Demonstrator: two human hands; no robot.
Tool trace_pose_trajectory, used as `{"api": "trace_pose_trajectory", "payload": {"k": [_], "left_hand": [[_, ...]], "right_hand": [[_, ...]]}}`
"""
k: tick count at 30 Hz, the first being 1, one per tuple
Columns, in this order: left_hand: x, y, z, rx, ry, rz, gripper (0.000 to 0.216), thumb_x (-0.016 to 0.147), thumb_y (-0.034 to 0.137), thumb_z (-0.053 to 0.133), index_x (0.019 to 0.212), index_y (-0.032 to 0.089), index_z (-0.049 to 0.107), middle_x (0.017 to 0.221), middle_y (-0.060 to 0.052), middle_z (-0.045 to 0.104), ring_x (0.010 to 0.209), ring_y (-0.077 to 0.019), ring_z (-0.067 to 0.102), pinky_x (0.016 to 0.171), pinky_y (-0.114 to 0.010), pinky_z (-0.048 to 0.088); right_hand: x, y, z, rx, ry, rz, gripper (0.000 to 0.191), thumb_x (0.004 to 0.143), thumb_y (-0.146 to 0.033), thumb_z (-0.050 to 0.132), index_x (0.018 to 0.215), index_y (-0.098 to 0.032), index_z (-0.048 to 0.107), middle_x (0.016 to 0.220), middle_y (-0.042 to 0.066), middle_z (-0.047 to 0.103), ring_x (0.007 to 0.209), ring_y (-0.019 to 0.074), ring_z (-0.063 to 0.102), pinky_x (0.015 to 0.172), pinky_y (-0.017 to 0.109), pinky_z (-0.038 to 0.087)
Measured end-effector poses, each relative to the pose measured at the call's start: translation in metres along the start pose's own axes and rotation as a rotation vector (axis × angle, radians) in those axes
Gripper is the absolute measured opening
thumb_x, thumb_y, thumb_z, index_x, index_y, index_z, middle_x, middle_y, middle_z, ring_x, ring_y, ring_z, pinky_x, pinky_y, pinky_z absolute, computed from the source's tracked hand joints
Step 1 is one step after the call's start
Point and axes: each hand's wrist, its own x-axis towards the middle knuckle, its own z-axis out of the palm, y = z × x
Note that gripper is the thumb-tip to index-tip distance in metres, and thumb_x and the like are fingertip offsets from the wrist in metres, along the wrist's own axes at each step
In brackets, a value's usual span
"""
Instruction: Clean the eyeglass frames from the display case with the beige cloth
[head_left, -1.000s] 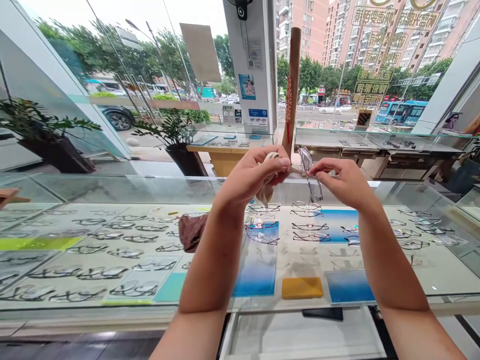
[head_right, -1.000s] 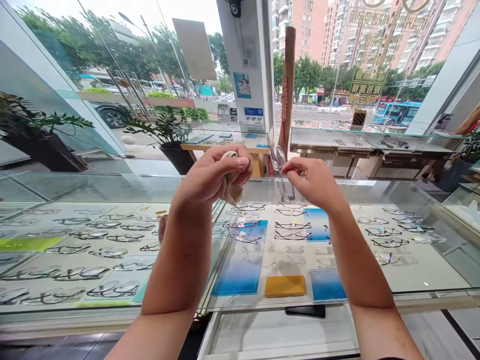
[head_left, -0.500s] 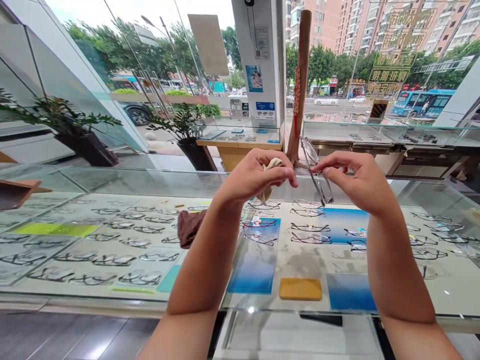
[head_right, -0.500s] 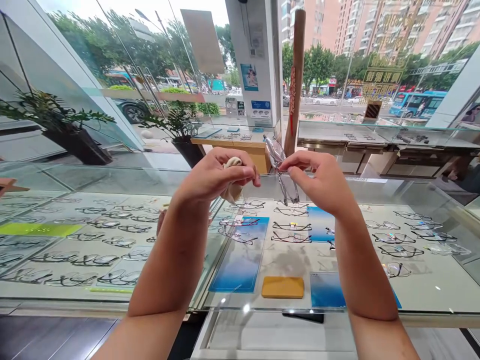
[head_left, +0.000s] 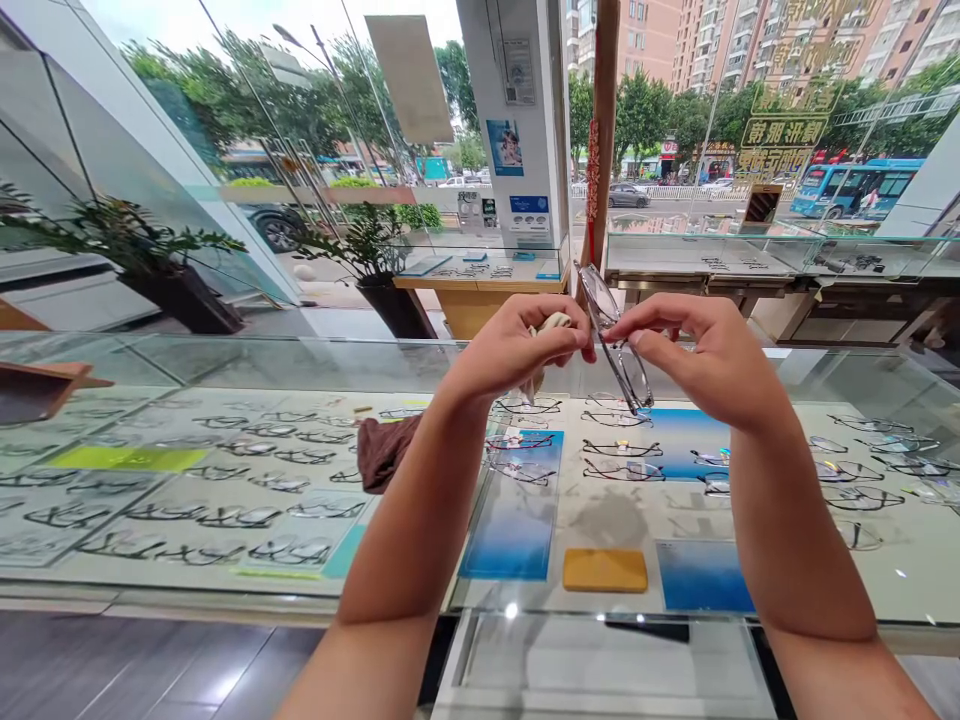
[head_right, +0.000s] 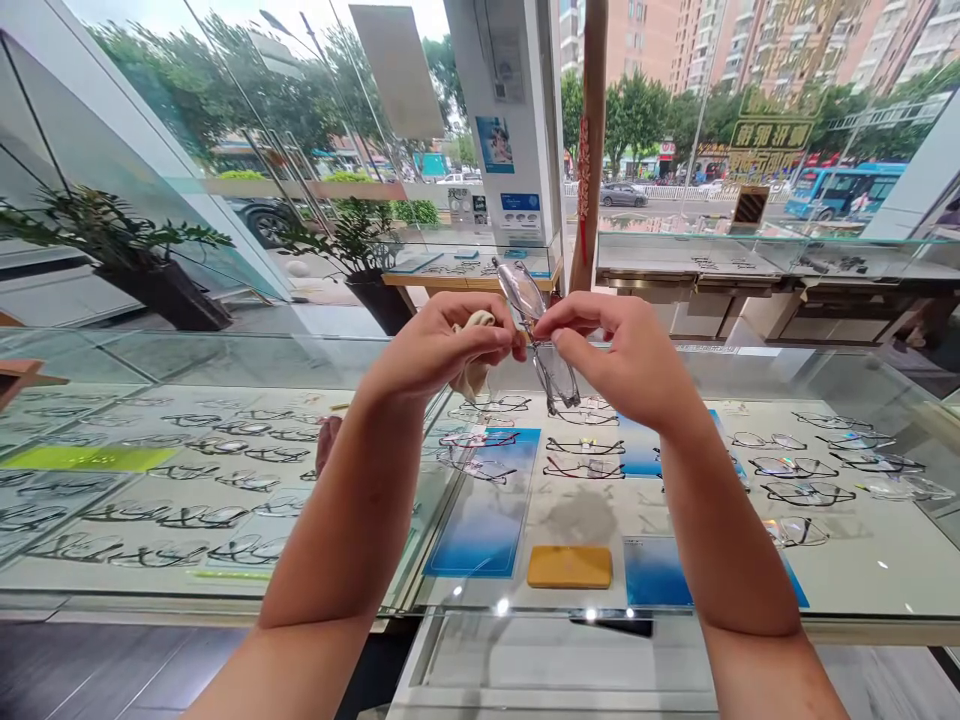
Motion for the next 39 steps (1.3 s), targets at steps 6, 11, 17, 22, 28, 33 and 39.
{"api": "trace_pose_trajectory", "payload": {"k": [6, 11, 17, 22, 28, 33, 39], "left_hand": [[0.002, 0.0, 0.002, -0.016, 0.014, 0.008, 0.013, 0.075, 0.026, 0.071, 0.067, 0.017, 0.066, 0.067, -0.002, 0.071, 0.054, -0.0076, 0.048, 0.053, -0.022, 0.039], [0.002, 0.001, 0.004, -0.045, 0.033, 0.004, 0.01, 0.073, 0.023, 0.069, 0.066, 0.017, 0.066, 0.065, -0.001, 0.07, 0.054, -0.0077, 0.047, 0.053, -0.022, 0.039], [0.001, -0.002, 0.006, -0.083, 0.004, 0.015, 0.007, 0.074, 0.017, 0.064, 0.067, 0.017, 0.065, 0.065, 0.0, 0.07, 0.055, -0.0062, 0.047, 0.054, -0.021, 0.038], [0.003, -0.007, 0.007, -0.127, 0.006, -0.044, 0.011, 0.078, 0.023, 0.068, 0.07, 0.017, 0.064, 0.064, 0.001, 0.066, 0.054, -0.0059, 0.047, 0.053, -0.021, 0.037], [0.006, -0.009, 0.01, -0.136, 0.048, -0.054, 0.035, 0.073, 0.043, 0.087, 0.073, 0.018, 0.062, 0.062, 0.003, 0.062, 0.054, -0.0065, 0.049, 0.054, -0.022, 0.04], [0.006, -0.006, 0.014, -0.174, 0.073, -0.026, 0.041, 0.073, 0.048, 0.088, 0.069, 0.017, 0.061, 0.066, 0.0, 0.067, 0.055, -0.0066, 0.052, 0.053, -0.022, 0.04], [0.006, -0.006, 0.017, -0.288, 0.064, -0.122, 0.038, 0.068, 0.043, 0.091, 0.069, 0.017, 0.064, 0.062, 0.002, 0.061, 0.052, -0.0065, 0.049, 0.05, -0.022, 0.04]], "right_hand": [[-0.001, 0.0, 0.001, 0.017, 0.005, -0.001, 0.019, 0.089, -0.02, 0.062, 0.09, -0.023, 0.08, 0.092, 0.002, 0.081, 0.086, 0.0191, 0.069, 0.082, 0.039, 0.052], [-0.001, 0.001, 0.001, 0.055, 0.013, 0.006, 0.017, 0.089, -0.022, 0.063, 0.092, -0.023, 0.08, 0.094, 0.002, 0.081, 0.09, 0.0201, 0.071, 0.085, 0.041, 0.053], [-0.001, 0.001, 0.005, 0.104, 0.035, 0.007, 0.016, 0.089, -0.021, 0.063, 0.091, -0.022, 0.079, 0.094, 0.002, 0.081, 0.09, 0.02, 0.073, 0.087, 0.041, 0.054], [-0.001, 0.0, 0.006, 0.128, 0.055, 0.014, 0.014, 0.09, -0.024, 0.065, 0.092, -0.023, 0.079, 0.094, 0.002, 0.081, 0.09, 0.0198, 0.073, 0.085, 0.04, 0.056], [0.0, 0.004, 0.007, 0.188, 0.057, 0.023, 0.011, 0.09, -0.027, 0.067, 0.094, -0.023, 0.076, 0.095, 0.003, 0.078, 0.091, 0.02, 0.072, 0.087, 0.041, 0.057], [0.003, 0.013, 0.011, 0.281, 0.092, 0.021, 0.01, 0.088, -0.032, 0.07, 0.094, -0.024, 0.066, 0.094, 0.002, 0.071, 0.09, 0.0182, 0.069, 0.084, 0.038, 0.058], [0.014, 0.035, 0.021, 0.453, 0.007, 0.094, 0.018, 0.083, -0.038, 0.072, 0.09, -0.025, 0.062, 0.093, 0.002, 0.067, 0.091, 0.0175, 0.066, 0.086, 0.037, 0.058]]}}
